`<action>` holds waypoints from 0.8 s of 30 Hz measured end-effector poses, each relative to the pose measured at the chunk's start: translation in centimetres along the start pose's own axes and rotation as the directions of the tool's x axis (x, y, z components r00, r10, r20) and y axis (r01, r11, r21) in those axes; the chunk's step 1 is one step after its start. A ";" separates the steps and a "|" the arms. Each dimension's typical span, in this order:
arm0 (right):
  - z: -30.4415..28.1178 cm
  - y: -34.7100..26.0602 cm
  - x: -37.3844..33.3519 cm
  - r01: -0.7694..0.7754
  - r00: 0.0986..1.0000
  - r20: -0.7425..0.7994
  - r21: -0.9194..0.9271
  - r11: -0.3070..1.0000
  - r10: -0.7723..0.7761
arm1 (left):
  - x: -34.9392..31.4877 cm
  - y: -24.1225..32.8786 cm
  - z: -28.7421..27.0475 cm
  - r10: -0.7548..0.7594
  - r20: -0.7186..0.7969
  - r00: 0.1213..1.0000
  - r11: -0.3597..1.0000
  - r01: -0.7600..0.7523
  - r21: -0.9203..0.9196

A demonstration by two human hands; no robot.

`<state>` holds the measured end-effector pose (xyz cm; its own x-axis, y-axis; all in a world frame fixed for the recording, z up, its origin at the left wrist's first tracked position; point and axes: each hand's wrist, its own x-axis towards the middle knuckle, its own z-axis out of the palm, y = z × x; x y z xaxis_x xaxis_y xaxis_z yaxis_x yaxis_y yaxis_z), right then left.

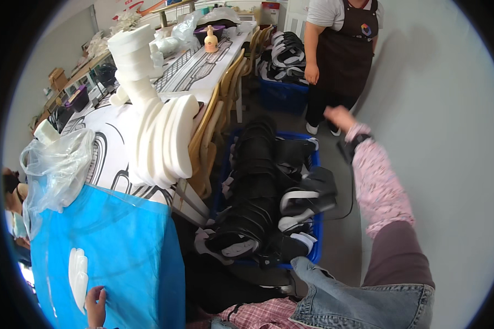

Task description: Inspecting and organizing black and white shoe upper components and white foam inserts.

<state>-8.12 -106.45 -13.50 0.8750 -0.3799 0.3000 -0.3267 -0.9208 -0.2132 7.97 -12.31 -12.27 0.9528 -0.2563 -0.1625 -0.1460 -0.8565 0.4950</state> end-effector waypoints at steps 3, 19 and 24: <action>13.5 -2.9 -6.4 -0.527 0.837 0.244 0.124 0.841 0.489 | -0.8 2.3 0.1 -0.104 0.103 0.989 0.993 0.109 -0.052; 9.4 -4.5 -8.3 -0.657 0.551 0.667 -0.023 0.754 0.501 | -2.5 5.9 -0.4 -0.213 -0.009 0.977 0.956 0.210 0.205; 14.5 -3.0 -18.0 -0.725 0.387 0.620 -0.253 0.640 0.683 | -2.1 7.0 -0.5 -0.313 0.013 0.950 0.915 0.298 0.274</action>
<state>-17.74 -95.59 -31.78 0.3364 -0.7209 -0.6058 -0.9342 -0.3364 -0.1185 5.10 -17.55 -8.04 0.9469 0.0190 -0.3209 0.0775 -0.9823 0.1707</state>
